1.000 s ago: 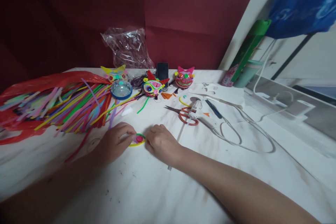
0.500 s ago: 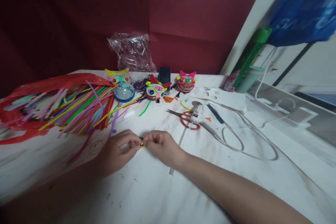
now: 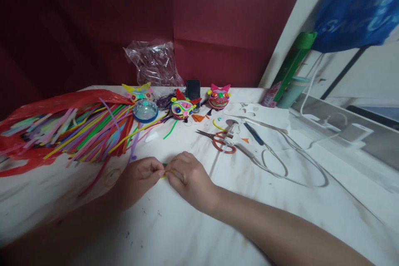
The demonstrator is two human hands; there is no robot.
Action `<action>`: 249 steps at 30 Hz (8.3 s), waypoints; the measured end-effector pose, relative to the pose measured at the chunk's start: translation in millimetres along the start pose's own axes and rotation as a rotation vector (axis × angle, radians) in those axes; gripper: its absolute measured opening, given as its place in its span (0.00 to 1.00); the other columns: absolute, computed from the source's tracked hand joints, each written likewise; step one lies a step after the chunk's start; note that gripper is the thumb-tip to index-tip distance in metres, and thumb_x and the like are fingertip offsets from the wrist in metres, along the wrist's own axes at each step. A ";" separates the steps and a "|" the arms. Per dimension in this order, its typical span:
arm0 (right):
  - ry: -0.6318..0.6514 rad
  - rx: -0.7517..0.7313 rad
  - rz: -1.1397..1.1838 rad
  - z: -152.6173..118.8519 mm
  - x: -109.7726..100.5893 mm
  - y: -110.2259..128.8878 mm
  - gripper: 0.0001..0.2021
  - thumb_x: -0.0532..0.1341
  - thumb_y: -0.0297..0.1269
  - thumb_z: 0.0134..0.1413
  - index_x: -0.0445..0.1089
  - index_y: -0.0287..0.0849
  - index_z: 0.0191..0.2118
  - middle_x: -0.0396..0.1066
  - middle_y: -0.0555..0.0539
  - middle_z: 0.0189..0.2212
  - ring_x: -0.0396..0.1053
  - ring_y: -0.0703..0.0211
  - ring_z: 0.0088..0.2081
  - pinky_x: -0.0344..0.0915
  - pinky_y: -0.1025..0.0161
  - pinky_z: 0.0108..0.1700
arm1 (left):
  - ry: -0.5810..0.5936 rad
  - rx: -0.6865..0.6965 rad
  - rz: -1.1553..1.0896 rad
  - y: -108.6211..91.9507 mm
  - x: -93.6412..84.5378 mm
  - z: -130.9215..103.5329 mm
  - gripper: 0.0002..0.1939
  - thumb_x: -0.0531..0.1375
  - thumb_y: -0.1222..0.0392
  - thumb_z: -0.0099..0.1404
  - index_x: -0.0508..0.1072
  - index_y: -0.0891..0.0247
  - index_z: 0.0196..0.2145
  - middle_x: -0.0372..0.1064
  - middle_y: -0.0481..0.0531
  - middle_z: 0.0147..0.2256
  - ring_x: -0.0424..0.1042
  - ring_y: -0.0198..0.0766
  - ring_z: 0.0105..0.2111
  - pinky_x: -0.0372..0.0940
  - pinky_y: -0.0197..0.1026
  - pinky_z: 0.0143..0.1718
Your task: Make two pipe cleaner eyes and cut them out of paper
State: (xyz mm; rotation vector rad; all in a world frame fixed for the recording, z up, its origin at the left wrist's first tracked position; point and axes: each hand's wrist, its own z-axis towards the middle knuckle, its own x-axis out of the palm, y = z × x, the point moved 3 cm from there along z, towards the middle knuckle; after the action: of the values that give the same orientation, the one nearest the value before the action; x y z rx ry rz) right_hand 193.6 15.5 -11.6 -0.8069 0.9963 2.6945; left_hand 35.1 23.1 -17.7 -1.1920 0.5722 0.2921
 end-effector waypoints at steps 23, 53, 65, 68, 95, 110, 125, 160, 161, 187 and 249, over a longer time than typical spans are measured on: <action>-0.112 0.483 -0.136 16.4 -32.7 -61.5 0.07 0.48 0.31 0.50 0.56 0.44 0.24 0.59 0.53 0.19 0.59 0.62 0.24 0.55 0.64 0.27 | 0.226 -0.226 -0.970 17.0 8.9 4.8 0.12 0.59 0.54 0.56 0.64 0.63 0.21 0.61 0.45 0.20 0.61 0.32 0.22 0.56 0.38 0.27; -0.010 0.105 -0.132 9.7 -15.6 -23.2 0.06 0.55 0.25 0.53 0.66 0.42 0.29 0.69 0.47 0.27 0.66 0.58 0.32 0.63 0.61 0.35 | 0.008 -0.258 -0.692 20.2 -3.9 10.5 0.11 0.67 0.54 0.48 0.73 0.65 0.25 0.69 0.47 0.19 0.65 0.33 0.23 0.61 0.38 0.30; -0.016 0.090 0.089 1.9 -0.1 3.0 0.07 0.56 0.25 0.55 0.68 0.42 0.31 0.69 0.49 0.27 0.67 0.62 0.31 0.64 0.66 0.32 | 0.166 -0.146 -0.566 27.9 6.1 8.4 0.14 0.58 0.51 0.59 0.73 0.64 0.25 0.69 0.48 0.24 0.63 0.33 0.25 0.59 0.38 0.30; -0.017 0.132 0.087 1.5 0.7 3.4 0.07 0.56 0.25 0.54 0.69 0.42 0.31 0.69 0.49 0.27 0.66 0.63 0.29 0.64 0.67 0.31 | 0.190 -0.134 -0.516 29.0 6.5 7.9 0.12 0.59 0.53 0.58 0.72 0.64 0.24 0.67 0.47 0.22 0.62 0.33 0.25 0.56 0.38 0.30; 0.124 0.091 -0.095 3.8 7.9 -23.1 0.07 0.54 0.23 0.54 0.64 0.41 0.30 0.66 0.47 0.28 0.65 0.59 0.32 0.63 0.64 0.34 | 0.021 0.152 0.333 21.7 0.0 8.4 0.10 0.62 0.63 0.52 0.72 0.62 0.35 0.71 0.57 0.38 0.67 0.49 0.43 0.62 0.49 0.45; 0.207 0.099 -0.207 -0.7 25.4 -35.3 0.07 0.57 0.22 0.55 0.67 0.41 0.30 0.68 0.46 0.29 0.65 0.55 0.35 0.62 0.58 0.40 | 0.110 0.202 0.461 26.4 12.0 1.7 0.10 0.60 0.67 0.56 0.68 0.63 0.38 0.70 0.54 0.38 0.66 0.47 0.43 0.62 0.49 0.46; 0.237 -0.052 -0.339 -3.1 27.9 -29.1 0.06 0.57 0.26 0.58 0.70 0.40 0.32 0.69 0.44 0.30 0.64 0.55 0.35 0.60 0.58 0.39 | 0.125 0.204 0.443 25.3 11.9 2.8 0.09 0.59 0.70 0.55 0.69 0.62 0.36 0.69 0.53 0.37 0.66 0.46 0.42 0.61 0.48 0.45; 0.301 -0.104 -0.394 -0.6 13.2 -27.8 0.10 0.55 0.28 0.59 0.74 0.41 0.39 0.71 0.42 0.33 0.63 0.54 0.37 0.56 0.56 0.38 | 0.109 0.203 0.443 26.2 10.6 3.5 0.11 0.61 0.67 0.55 0.70 0.64 0.38 0.70 0.55 0.39 0.66 0.47 0.43 0.62 0.49 0.46; 0.316 -0.109 -0.409 -0.6 13.4 -27.7 0.10 0.55 0.28 0.59 0.74 0.41 0.39 0.71 0.42 0.33 0.62 0.54 0.37 0.55 0.56 0.38 | 0.107 0.207 0.443 26.3 10.7 3.6 0.11 0.61 0.67 0.55 0.70 0.64 0.38 0.70 0.55 0.38 0.66 0.47 0.43 0.62 0.49 0.46; 0.149 0.038 -0.295 -0.8 3.6 -35.2 0.13 0.57 0.23 0.48 0.67 0.40 0.41 0.72 0.44 0.32 0.67 0.52 0.36 0.62 0.54 0.40 | 0.141 0.226 0.398 25.0 11.7 1.7 0.20 0.56 0.72 0.55 0.70 0.60 0.45 0.70 0.54 0.43 0.65 0.48 0.46 0.61 0.51 0.48; 0.178 0.773 0.679 -3.0 22.7 -31.7 0.20 0.66 0.52 0.43 0.63 0.40 0.23 0.54 0.59 0.13 0.47 0.71 0.17 0.41 0.69 0.18 | 0.129 -0.232 -0.228 10.7 4.4 6.1 0.12 0.56 0.50 0.54 0.65 0.63 0.24 0.54 0.41 0.19 0.53 0.31 0.22 0.50 0.35 0.23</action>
State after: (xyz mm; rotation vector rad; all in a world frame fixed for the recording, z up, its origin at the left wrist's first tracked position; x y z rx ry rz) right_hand 185.8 37.0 -43.3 -0.6034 2.4941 2.3021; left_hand 35.0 32.2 -27.0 -1.4951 0.5183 0.0888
